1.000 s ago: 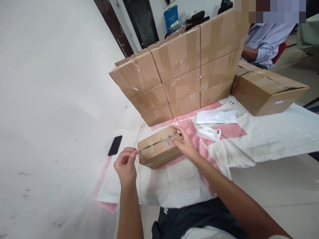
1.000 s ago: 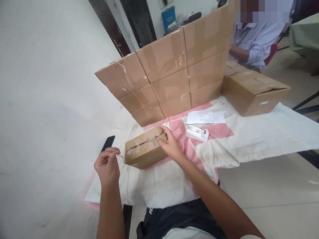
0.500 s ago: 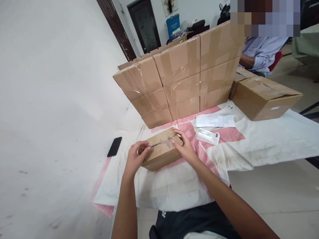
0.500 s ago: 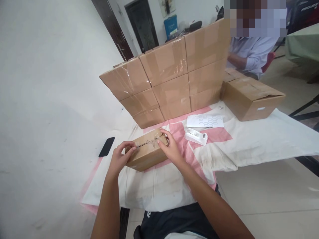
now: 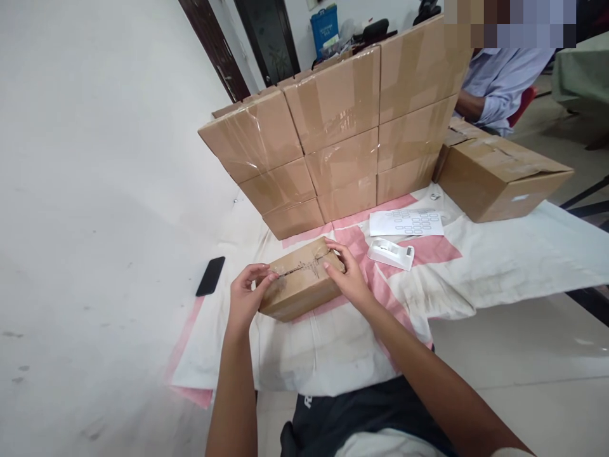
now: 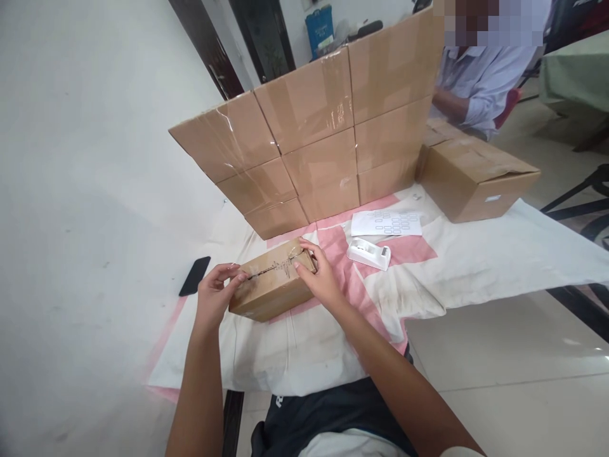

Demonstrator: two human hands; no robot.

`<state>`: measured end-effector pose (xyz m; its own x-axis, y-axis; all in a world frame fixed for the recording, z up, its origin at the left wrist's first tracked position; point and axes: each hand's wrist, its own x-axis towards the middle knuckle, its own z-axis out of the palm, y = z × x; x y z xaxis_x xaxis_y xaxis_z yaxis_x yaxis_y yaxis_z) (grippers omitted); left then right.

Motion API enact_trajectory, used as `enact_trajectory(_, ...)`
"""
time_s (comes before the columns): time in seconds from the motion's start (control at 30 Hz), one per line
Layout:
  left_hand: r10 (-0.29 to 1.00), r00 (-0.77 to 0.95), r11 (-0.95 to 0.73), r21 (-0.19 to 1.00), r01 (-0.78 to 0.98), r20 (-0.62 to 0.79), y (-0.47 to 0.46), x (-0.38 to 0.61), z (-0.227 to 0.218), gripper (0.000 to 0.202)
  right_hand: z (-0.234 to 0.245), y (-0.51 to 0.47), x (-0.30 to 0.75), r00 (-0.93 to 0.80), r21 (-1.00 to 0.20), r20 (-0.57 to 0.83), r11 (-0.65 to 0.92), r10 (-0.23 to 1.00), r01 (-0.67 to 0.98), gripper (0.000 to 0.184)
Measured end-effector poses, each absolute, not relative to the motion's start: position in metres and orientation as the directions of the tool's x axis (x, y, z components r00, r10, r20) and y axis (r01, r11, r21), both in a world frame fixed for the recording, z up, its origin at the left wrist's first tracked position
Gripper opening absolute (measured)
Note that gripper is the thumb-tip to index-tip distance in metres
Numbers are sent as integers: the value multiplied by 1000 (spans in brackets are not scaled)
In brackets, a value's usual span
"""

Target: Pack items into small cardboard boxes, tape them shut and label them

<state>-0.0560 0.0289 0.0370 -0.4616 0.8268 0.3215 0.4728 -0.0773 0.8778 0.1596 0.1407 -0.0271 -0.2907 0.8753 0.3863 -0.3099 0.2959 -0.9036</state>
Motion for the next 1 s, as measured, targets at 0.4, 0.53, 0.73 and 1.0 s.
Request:
enact_trajectory(0.4,924,-300,24,746,665,237,26,-47,39,31,-24,138,161,-280,-906,379,293,882,-305,35)
enact_trajectory(0.53,922,-305,53,700,712,240,26,-51,37,32,-24,138,161,-276,-903,383,294,881,-313,34)
enact_trajectory(0.73,918,-281,2,705,709,280,26,-48,42,25,-25,139,161,-280,-901,385,291,880,-323,33)
enact_trajectory(1.0,865,-214,-195,698,689,453,22,-46,49,7,-26,139,162,-282,-904,379,287,882,-318,34)
